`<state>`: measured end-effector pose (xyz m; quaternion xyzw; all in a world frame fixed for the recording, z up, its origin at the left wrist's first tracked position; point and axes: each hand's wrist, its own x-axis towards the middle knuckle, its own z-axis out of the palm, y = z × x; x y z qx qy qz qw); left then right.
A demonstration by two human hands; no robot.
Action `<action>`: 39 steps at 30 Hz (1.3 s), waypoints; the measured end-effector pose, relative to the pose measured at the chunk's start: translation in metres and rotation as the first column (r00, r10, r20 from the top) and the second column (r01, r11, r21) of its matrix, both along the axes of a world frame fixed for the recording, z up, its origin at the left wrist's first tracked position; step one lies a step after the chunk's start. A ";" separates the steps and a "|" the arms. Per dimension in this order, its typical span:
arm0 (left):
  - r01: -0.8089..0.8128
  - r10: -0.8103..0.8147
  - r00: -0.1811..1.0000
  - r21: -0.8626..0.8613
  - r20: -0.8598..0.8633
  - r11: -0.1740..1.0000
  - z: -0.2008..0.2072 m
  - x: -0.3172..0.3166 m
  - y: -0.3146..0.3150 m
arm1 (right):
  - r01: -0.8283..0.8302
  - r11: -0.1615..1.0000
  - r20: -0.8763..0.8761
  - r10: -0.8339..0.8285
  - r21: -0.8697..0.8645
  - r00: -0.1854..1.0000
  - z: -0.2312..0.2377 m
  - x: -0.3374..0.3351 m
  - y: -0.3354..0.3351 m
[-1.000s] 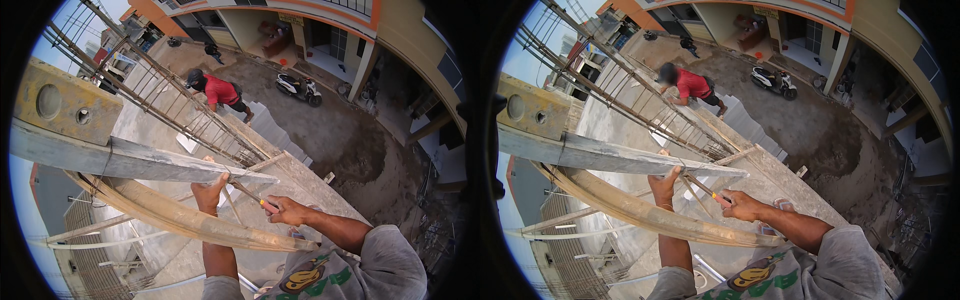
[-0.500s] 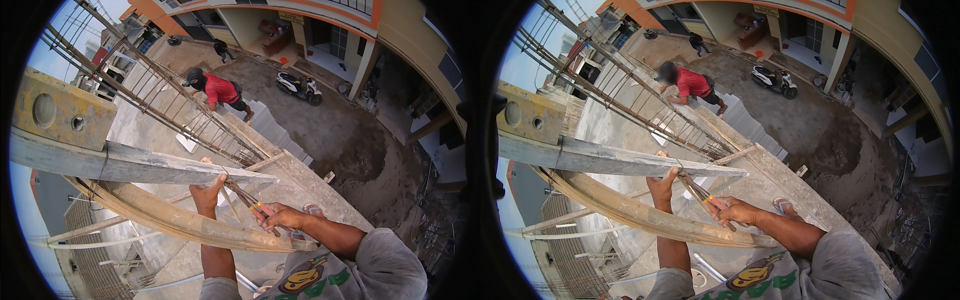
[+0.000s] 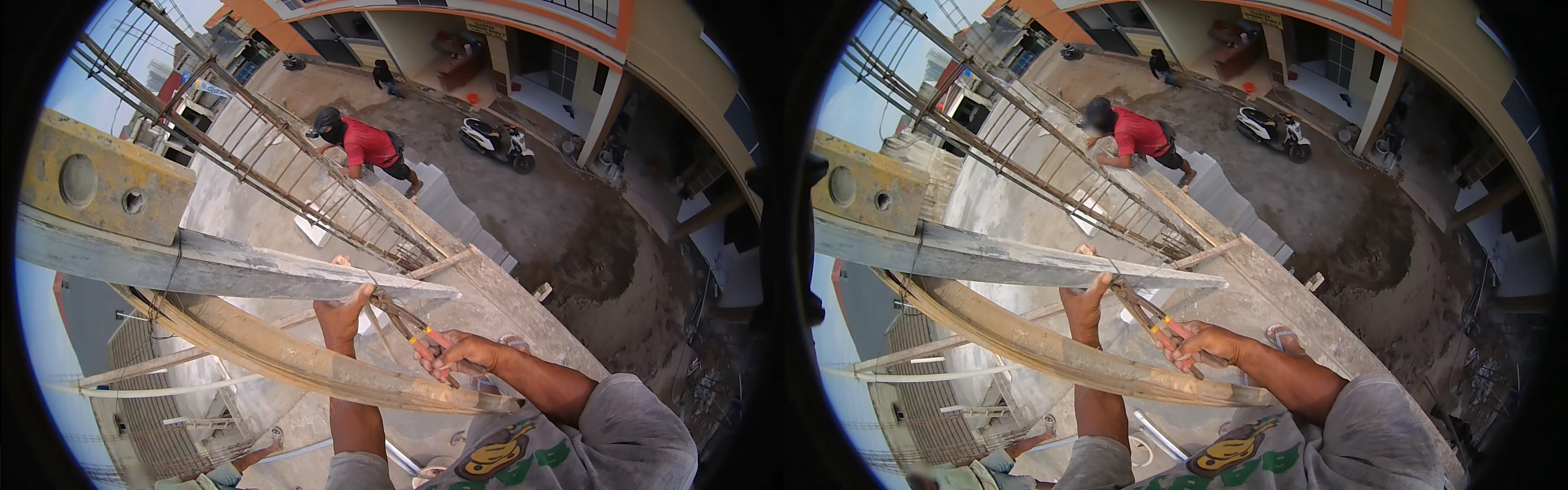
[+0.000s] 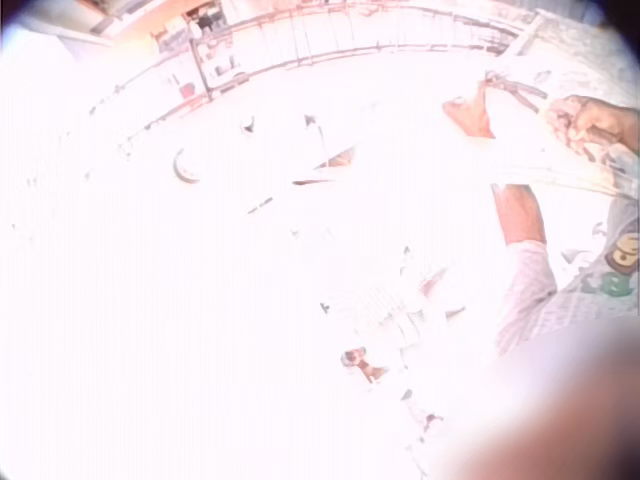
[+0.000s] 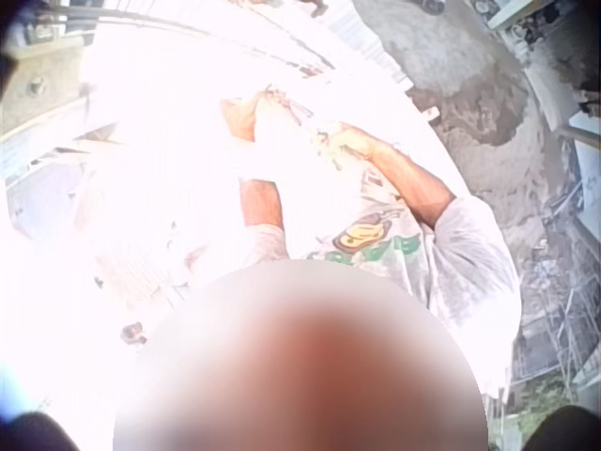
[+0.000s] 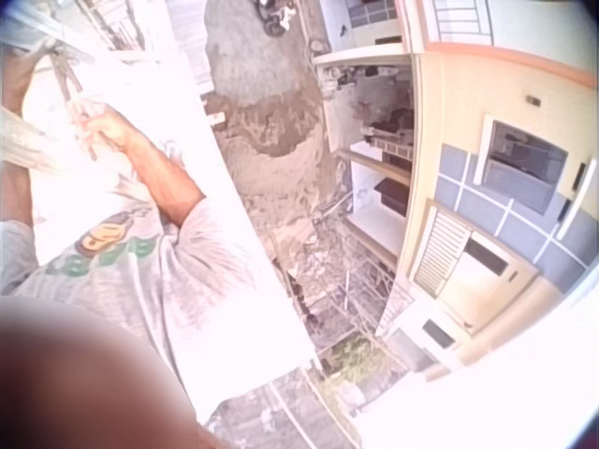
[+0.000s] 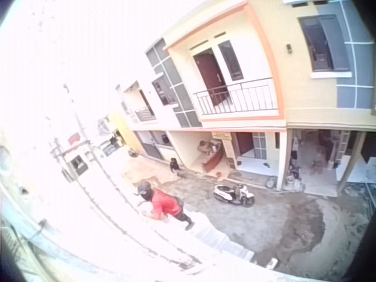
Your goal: The person uses a spirit level to check the vertical alignment of a metal scaffolding pole and then uses pliers to tighten wire ties securing wooden supports to the structure. The person also handles a long metal bar, adjusting its position on the scaffolding.
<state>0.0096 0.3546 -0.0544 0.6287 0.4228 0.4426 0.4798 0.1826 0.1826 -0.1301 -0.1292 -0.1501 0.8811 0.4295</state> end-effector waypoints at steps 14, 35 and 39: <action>0.010 -0.010 0.999 0.007 0.032 1.000 0.002 0.002 -0.002 | -0.088 0.996 -0.220 0.088 0.011 0.972 -0.016 0.000 0.005; 0.028 -0.028 1.000 -0.016 -0.009 0.999 0.002 0.001 -0.002 | -0.134 0.986 -0.444 0.163 0.095 0.881 -0.036 -0.008 0.012; 0.008 -0.009 0.999 -0.031 -0.034 0.999 0.001 0.000 -0.002 | -0.134 0.985 -0.447 0.170 0.113 0.878 -0.039 -0.008 0.013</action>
